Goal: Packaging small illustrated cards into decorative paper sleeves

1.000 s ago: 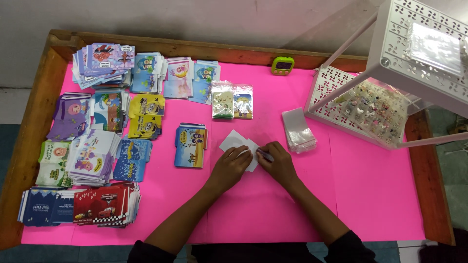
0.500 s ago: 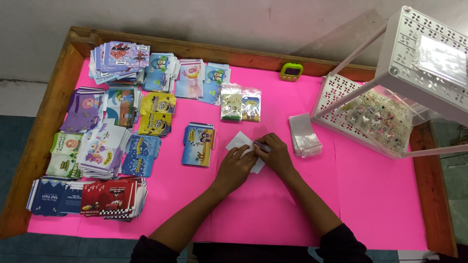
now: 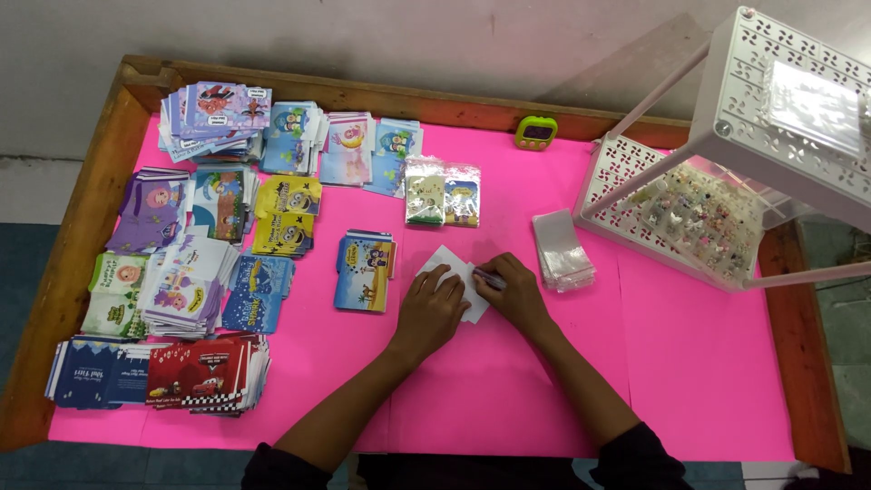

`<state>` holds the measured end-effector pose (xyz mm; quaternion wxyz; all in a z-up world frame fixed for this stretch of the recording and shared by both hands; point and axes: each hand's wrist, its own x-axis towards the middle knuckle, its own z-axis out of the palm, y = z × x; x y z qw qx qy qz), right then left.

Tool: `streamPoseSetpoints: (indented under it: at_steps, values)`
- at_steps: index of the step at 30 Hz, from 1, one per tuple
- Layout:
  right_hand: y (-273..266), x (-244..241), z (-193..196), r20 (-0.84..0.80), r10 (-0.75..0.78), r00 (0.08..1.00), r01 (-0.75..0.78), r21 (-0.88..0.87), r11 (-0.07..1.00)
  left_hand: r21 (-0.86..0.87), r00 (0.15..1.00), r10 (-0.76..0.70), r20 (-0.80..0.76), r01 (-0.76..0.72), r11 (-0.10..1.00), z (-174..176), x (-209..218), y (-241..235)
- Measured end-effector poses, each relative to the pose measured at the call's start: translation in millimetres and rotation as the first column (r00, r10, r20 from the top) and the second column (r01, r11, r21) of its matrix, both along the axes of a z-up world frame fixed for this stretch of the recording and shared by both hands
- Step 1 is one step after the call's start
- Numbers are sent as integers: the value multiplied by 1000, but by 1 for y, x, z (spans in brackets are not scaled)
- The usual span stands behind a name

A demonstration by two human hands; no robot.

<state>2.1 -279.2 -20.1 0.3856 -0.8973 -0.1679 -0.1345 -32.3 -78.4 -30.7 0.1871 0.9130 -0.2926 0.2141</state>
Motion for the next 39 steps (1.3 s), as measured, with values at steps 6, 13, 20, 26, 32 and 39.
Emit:
streamPoseSetpoints:
  at_steps: [6, 13, 20, 26, 32, 39]
  values:
    - [-26, -24, -7, 36, -41, 998, 43, -49, 998, 6, 1000, 0, -20, 0, 1000, 3, 0, 0]
    - [-2, -61, 4, 71, -85, 994, 92, -88, 992, -2, 1000, -14, -22, 14, 1000, 0, 1, 0]
    - [11, -77, 16, -15, 69, 997, -69, 1, 998, -1, 999, -28, -19, 28, 1000, -6, 2, 0]
    - [-14, -51, 2, 21, -1, 1000, 2, -64, 998, 6, 999, -30, -17, 30, 1000, -6, 1, 0]
    - [-13, -45, 0, 100, -115, 988, 128, -141, 982, 8, 1000, -30, 9, 30, 1000, -5, 2, -1]
    - [14, -79, 2, 77, -37, 996, 45, -110, 993, 5, 999, -34, -3, 34, 999, -5, 2, -1]
